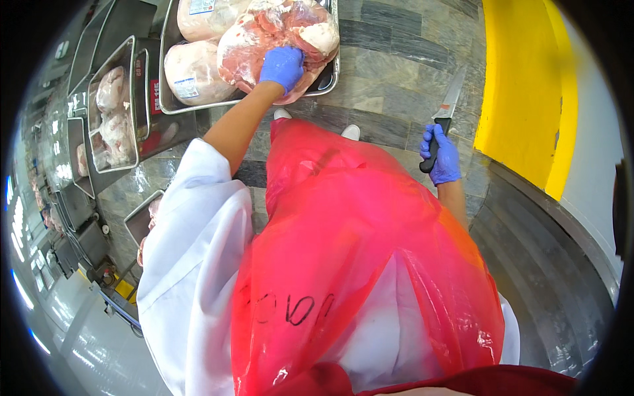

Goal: The person is cutting a large piece of raw meat on a metal tray using a knife. They are wearing blue gloves and a red apron. The meat is being separated into smaller pieces.

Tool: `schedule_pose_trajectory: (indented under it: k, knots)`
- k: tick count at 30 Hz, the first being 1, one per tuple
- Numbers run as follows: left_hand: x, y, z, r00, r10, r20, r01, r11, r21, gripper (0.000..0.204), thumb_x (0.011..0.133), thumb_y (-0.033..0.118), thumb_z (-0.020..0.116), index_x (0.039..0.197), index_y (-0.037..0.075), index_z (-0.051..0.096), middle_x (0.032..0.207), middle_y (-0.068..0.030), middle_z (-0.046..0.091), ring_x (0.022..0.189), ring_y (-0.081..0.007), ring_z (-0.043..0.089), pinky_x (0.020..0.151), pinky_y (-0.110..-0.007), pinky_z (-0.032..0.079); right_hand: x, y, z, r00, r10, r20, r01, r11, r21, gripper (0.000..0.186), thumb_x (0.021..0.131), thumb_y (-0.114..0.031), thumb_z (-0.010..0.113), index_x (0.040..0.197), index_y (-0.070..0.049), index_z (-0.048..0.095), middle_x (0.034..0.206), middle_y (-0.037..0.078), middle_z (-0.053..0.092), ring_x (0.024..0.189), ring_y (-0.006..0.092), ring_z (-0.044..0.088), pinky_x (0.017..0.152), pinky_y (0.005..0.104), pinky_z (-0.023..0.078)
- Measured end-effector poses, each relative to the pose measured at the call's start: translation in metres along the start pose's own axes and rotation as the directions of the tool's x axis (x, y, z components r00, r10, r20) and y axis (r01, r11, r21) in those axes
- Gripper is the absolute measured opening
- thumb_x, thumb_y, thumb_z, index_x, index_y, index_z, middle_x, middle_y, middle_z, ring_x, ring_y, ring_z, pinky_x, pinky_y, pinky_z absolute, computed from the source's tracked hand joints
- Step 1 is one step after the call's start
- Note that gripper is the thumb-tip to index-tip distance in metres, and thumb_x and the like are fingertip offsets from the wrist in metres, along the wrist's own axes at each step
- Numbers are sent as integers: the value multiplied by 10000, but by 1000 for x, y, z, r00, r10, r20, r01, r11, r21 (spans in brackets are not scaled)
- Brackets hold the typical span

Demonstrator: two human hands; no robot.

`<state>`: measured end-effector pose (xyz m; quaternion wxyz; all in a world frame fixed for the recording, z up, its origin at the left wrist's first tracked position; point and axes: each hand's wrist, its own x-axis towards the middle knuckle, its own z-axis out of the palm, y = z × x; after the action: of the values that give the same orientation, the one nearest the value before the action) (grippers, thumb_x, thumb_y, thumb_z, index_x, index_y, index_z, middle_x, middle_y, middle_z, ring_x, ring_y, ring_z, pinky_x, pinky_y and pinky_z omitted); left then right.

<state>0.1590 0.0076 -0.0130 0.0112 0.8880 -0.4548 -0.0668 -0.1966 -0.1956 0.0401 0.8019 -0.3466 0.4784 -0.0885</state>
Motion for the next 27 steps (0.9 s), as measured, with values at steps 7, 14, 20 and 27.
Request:
schedule_pose_trajectory:
  k: [7,14,20,27]
  knots:
    - [-7,-2,22,974,-67,-218,-12,941,-339,228,898,265,541,852,87,675,881,-158,668,863,-382,634,768,-500,482,7,11,-25,1000,8,-1,-7,994,113,277,1012,-328,541,1021,-51,552,755,6,512,597,130,480,483,259,379]
    - [-31,10,6,918,309,-250,-332,942,-55,78,831,202,622,841,136,661,944,-75,611,929,-295,584,796,-440,459,17,15,-9,996,45,-73,-32,985,170,250,1014,-314,536,1020,-64,551,766,7,508,605,140,468,499,258,382]
    - [-26,1,11,884,354,-305,-432,866,-250,294,844,192,621,1117,88,590,1049,-160,606,1021,-348,575,893,-441,457,19,18,12,999,12,-32,-2,956,293,254,1012,-326,536,1018,-72,549,772,7,503,615,137,463,505,255,382]
    - [-9,-12,0,857,436,-274,-509,799,-321,323,829,140,595,1144,70,584,1071,-164,601,1034,-352,563,926,-436,449,8,43,17,993,-39,-110,76,929,363,245,1010,-321,542,1013,-76,543,771,12,508,595,138,457,502,259,380]
